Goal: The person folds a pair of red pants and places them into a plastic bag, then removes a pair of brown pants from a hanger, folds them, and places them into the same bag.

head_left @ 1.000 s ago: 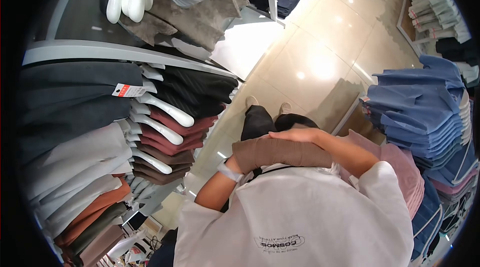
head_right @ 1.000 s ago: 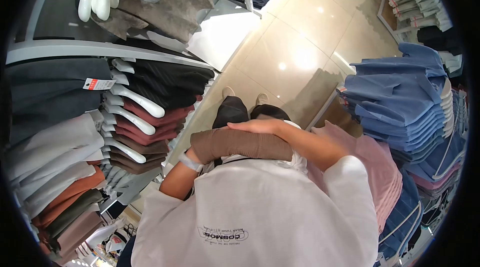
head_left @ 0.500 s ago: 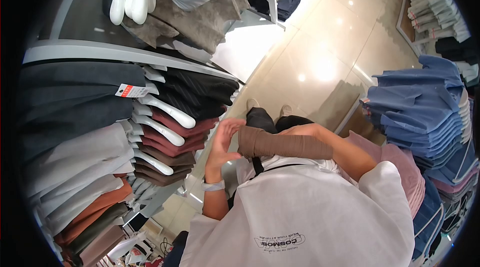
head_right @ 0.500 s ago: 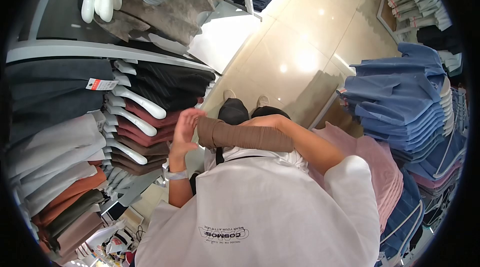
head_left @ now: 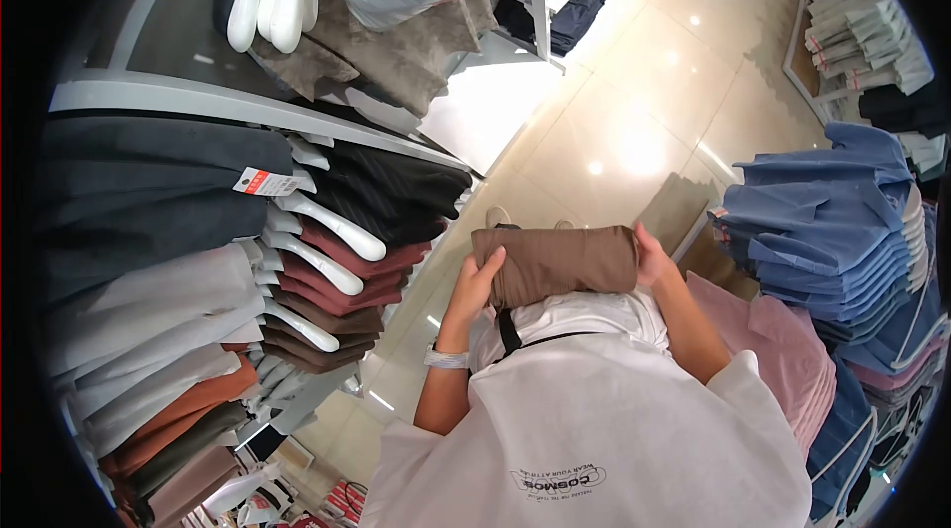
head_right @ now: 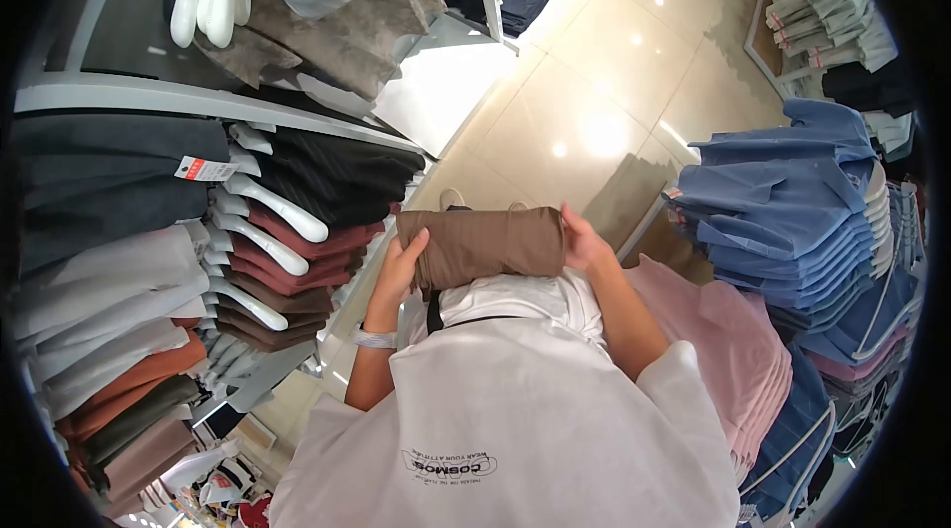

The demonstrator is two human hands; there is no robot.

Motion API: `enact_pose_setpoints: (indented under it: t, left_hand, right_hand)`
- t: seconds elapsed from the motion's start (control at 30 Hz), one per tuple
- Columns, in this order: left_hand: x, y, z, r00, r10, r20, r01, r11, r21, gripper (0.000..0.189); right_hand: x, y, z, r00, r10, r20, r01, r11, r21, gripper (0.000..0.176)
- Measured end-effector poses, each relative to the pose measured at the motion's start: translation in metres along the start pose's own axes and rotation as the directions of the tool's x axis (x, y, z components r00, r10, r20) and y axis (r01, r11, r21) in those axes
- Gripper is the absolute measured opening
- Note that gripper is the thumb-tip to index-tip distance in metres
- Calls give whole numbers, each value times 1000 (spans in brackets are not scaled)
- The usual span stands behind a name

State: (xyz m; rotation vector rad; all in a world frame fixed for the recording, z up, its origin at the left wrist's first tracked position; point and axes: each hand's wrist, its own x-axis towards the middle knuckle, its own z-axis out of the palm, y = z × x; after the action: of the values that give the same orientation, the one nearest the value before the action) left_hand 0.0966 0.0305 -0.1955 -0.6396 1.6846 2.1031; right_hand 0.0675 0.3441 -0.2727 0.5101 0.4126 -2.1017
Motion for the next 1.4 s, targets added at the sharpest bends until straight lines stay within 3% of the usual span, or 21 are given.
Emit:
enact_pose_setpoints:
  t: [0.03, 0.07, 0.13, 0.23, 0.33, 0.37, 0.47, 0.57, 0.67, 0.73, 0.77, 0.87, 0.97, 1.07, 1.17, 1.23, 1.33, 1.4]
  left_hand:
    - [2, 3, 5, 998, -33, -46, 31, 998, -51, 35]
    - [3, 6, 10, 997, -48, -52, 44, 996, -81, 37]
    - [4, 18, 18, 995, -76, -62, 67, 988, -138, 42]
    - [12, 21, 15, 985, -164, -59, 150, 968, -202, 46]
    - [7, 39, 9, 967, -122, 222, 180, 948, -261, 47]
    - [4, 45, 4, 928, -86, 363, 162, 969, -186, 48]
    - [6, 33, -16, 933, -135, 334, 175, 980, -94, 49]
    - [5, 41, -2, 991, -26, 128, 69, 936, -346, 43]
    - [16, 42, 3, 999, 14, 32, 3, 881, -472, 43]
    - [23, 35, -4, 996, -8, 85, 53, 836, -547, 48]
    - [25, 32, -9, 994, -15, 113, 78, 810, -581, 51]
    - [22, 25, -18, 998, -60, 8, 55, 855, -516, 59]
    - [18, -6, -58, 884, 132, 448, 307, 558, -771, 62]
    - [8, 23, -52, 908, 94, 408, 180, 793, -582, 67]
    - [20, 76, -25, 964, -60, 258, 126, 961, -247, 67]
    - [35, 85, -25, 969, -91, 231, 159, 942, -295, 63]
    - [57, 87, -35, 975, -134, 174, 179, 944, -276, 57]
    - [66, 91, -39, 983, -112, 144, 142, 966, -217, 55]
  right_hand:
    - [-5, 3, -1, 986, -86, 145, 92, 995, -39, 82]
    - [-8, 6, -2, 989, -130, 77, 145, 957, -253, 79]
    - [-13, 7, 45, 967, -255, -23, 181, 745, -642, 74]
    - [-15, 2, 95, 908, -411, -84, 172, 546, -820, 60]
    - [-10, -8, 90, 925, -363, -111, 208, 730, -651, 47]
    - [-10, -10, 90, 932, -347, -104, 211, 753, -623, 46]
    - [-15, -20, 107, 950, -303, -80, 215, 816, -537, 43]
    - [-19, -32, 126, 956, -274, -106, 202, 876, -437, 42]
    - [-16, -38, 137, 960, -244, -141, 184, 922, -340, 42]
    - [-7, -37, 125, 970, -231, -69, 197, 924, -327, 42]
    - [-3, -34, 122, 969, -237, -67, 207, 931, -301, 43]
    - [9, -35, 126, 971, -233, -61, 212, 947, -243, 44]
    - [20, -45, 141, 984, -165, -72, 148, 968, -202, 45]
    - [26, -59, 152, 990, -109, -91, 95, 985, -141, 47]
    - [27, -67, 154, 987, -127, -101, 114, 985, -127, 55]
    - [26, -58, 135, 974, -222, -36, 211, 959, -191, 61]
    - [24, -45, 118, 980, -197, 42, 201, 955, -218, 68]
    - [29, -31, 136, 965, -261, -32, 212, 843, -495, 65]
